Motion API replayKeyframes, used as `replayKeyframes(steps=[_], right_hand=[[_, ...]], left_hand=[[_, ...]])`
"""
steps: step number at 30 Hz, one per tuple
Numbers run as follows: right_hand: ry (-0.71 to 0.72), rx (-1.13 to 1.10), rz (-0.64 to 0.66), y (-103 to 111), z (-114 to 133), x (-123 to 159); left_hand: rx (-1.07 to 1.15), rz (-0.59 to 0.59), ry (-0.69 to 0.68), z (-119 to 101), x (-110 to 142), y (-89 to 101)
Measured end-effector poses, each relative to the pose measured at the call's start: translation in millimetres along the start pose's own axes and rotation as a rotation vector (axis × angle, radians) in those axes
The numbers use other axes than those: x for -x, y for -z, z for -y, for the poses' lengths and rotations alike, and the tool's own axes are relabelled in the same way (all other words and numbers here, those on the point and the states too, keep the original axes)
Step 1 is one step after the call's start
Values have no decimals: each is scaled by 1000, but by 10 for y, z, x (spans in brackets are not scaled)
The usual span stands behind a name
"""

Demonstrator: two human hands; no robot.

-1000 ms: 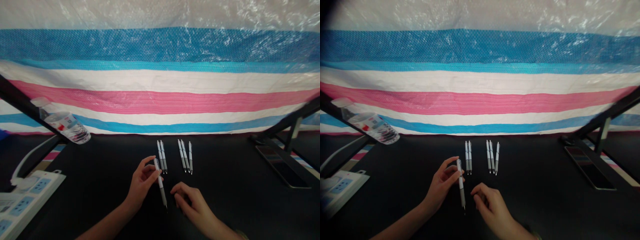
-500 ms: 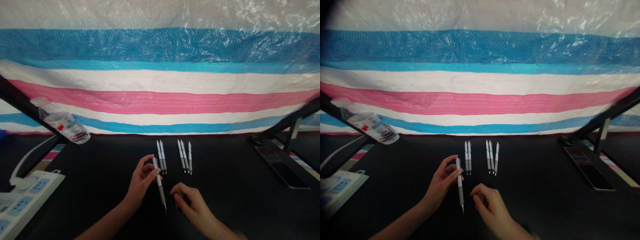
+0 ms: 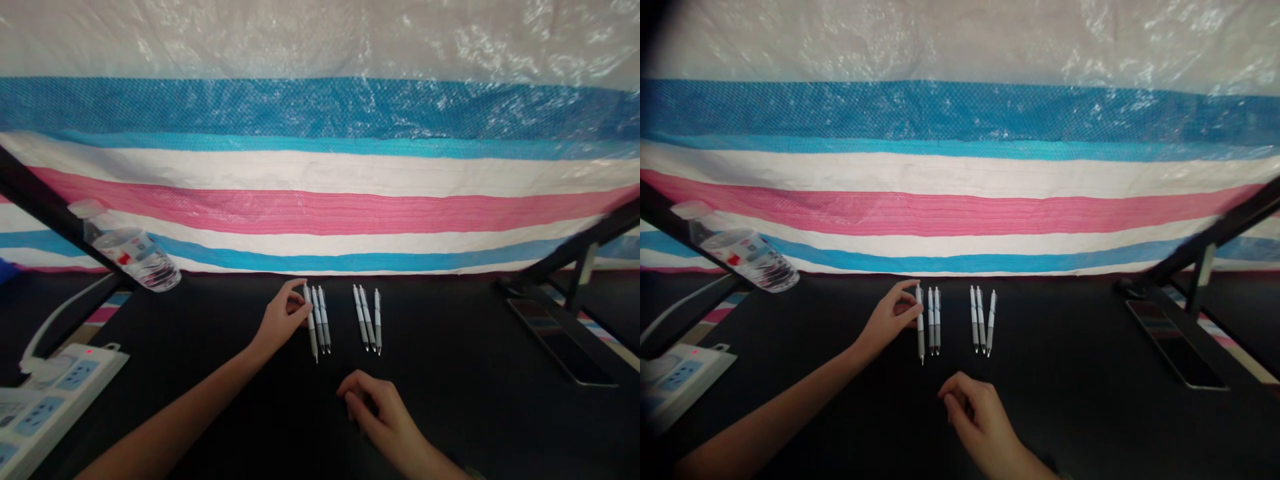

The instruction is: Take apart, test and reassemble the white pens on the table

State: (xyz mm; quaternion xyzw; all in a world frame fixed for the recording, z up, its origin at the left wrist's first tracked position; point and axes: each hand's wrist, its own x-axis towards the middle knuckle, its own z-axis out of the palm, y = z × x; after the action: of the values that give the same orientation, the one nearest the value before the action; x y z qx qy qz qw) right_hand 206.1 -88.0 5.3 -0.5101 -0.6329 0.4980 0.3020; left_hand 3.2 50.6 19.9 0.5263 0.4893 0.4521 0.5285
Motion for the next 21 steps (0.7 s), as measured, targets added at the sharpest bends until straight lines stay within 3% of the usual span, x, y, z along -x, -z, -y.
replayKeyframes(steps=[3, 7, 11, 14, 17, 21], right_hand=[[-3, -12, -9, 15, 4, -5], [62, 78, -76, 95, -2, -16], [264, 351, -232, 223, -42, -62], [407, 722, -291, 278, -113, -122], [449, 1095, -308, 256, -206, -179], [505, 1257, -342, 174, -281, -201]], left_hand=[[-79, -17, -21, 79, -169, -5], [-110, -4, 3, 140, -155, -34], [-123, 54, 35, 128, 57, -13], [-148, 136, 69, 70, 282, 12], [-209, 152, 44, -25, 534, 9], [-241, 229, 49, -148, 832, -40]])
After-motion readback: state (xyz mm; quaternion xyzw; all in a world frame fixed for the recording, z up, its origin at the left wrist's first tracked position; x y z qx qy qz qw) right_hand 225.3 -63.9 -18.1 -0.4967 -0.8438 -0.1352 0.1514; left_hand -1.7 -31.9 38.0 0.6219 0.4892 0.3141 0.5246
